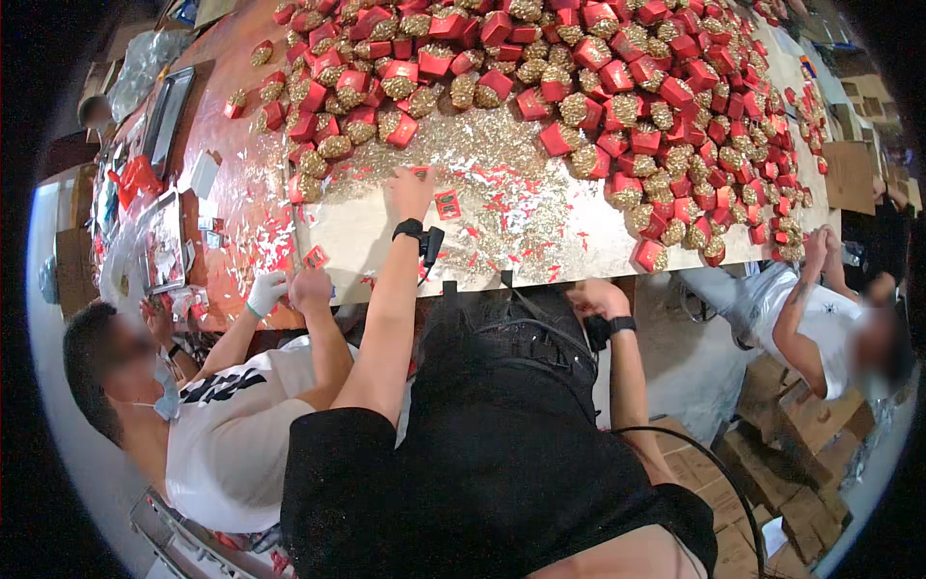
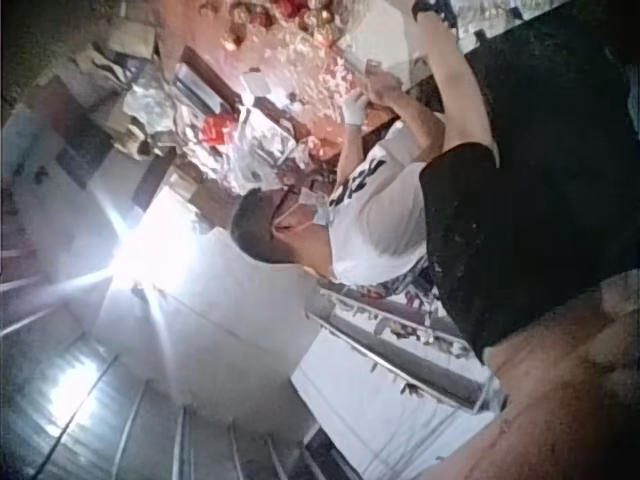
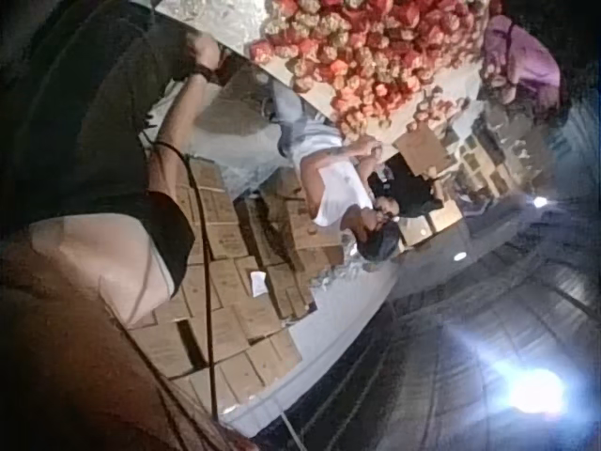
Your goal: The recorder and other workers are seen assembling small red and gold gift boxes in a warehouse environment.
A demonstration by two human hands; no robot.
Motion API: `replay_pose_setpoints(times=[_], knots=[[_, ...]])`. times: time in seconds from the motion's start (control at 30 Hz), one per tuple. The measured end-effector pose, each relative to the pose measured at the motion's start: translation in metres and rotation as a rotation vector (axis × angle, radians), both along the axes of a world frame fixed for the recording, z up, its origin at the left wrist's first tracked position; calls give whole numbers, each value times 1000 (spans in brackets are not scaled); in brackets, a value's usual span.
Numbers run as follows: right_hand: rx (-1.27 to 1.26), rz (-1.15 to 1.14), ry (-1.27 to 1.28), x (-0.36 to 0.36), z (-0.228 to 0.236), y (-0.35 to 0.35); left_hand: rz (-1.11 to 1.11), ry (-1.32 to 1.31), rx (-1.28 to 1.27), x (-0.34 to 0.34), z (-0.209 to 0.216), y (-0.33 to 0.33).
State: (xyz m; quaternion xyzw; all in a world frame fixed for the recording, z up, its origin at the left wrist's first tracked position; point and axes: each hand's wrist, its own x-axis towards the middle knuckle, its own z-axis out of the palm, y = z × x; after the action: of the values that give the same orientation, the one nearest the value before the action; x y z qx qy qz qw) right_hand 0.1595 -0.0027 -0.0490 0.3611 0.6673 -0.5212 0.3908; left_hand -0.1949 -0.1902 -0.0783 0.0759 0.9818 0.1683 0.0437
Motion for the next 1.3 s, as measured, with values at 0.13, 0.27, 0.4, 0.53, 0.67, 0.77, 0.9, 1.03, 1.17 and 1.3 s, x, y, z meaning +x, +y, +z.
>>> replay_pose_setpoints(times=[0.13, 0.27, 0.4, 0.53, 0.67, 0.77, 0.9, 1.03, 1.17, 1.3], knots=[[479, 428, 446, -82, 11, -6, -94, -112, -33, -7, 3, 16], [129, -222, 669, -145, 63, -22, -232, -223, 402, -6, 7, 6], [595, 86, 1253, -163, 110, -22, -651, -577, 559, 60, 143, 28], [-120, 37, 1099, -160, 120, -30, -717, -498, 564, 83, 170, 25], [-58, -5, 959, -138, 122, -21, -791, -644, 646, 86, 172, 34], [162, 328, 994, -115, 99, 2, -975, -538, 459, 77, 185, 58], [65, -130, 822, -103, 95, 10, -1166, -642, 373, 65, 177, 88], [-184, -499, 998, -116, 131, 5, -1350, -489, 241, 78, 179, 110], [-301, -204, 779, -113, 109, 21, -1451, -574, 48, 88, 197, 121], [-43, 345, 726, -123, 111, 30, -1424, -855, -73, 79, 185, 118]])
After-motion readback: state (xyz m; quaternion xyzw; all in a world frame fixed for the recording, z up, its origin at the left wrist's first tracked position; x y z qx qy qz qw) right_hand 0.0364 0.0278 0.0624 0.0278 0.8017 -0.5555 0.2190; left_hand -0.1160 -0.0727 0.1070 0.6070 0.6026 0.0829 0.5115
